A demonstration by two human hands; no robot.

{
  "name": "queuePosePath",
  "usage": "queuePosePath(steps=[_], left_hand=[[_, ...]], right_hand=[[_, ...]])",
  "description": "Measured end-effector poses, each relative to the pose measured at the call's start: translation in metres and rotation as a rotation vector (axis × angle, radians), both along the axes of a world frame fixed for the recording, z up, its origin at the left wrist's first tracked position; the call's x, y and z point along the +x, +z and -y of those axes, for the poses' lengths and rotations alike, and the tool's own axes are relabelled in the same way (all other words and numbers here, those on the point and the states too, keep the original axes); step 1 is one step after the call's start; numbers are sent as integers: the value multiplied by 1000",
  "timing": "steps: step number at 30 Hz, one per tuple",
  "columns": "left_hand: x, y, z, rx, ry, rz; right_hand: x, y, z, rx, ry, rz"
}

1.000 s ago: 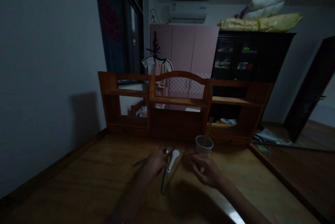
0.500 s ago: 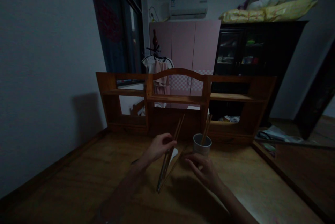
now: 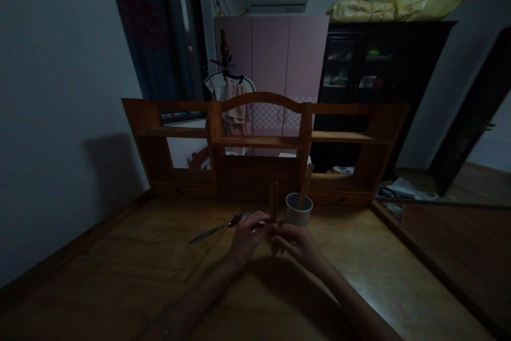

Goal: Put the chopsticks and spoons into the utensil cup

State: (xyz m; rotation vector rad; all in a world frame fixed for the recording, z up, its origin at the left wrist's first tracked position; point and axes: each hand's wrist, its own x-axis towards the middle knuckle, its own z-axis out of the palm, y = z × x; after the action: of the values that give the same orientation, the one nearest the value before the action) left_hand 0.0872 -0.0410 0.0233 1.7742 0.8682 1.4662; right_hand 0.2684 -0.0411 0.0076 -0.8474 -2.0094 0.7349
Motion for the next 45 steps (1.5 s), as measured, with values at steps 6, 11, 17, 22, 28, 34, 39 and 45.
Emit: queuePosePath(steps=[6, 11, 17, 22, 28, 34, 39, 45], left_hand=[[4, -11, 5, -95, -15, 19], [5, -11, 8, -138, -45, 66], [8, -11, 11, -101, 22, 62], [9, -10, 11, -109, 32, 74], [8, -11, 10, -132, 12, 75], [8, -13, 9, -152, -3, 84], [9, -15, 8, -171, -5, 87], [9, -16, 8, -178, 0, 85]], right_hand=[[4, 5, 0, -21, 62, 52], [5, 9, 1, -27, 86, 63], [5, 9, 2, 10, 82, 56], [5, 8, 2, -3, 80, 69], [6, 7, 1, 6, 78, 67], [6, 5, 0, -9, 66, 84], [6, 7, 1, -15, 59, 80], [7, 11, 4, -15, 96, 90]])
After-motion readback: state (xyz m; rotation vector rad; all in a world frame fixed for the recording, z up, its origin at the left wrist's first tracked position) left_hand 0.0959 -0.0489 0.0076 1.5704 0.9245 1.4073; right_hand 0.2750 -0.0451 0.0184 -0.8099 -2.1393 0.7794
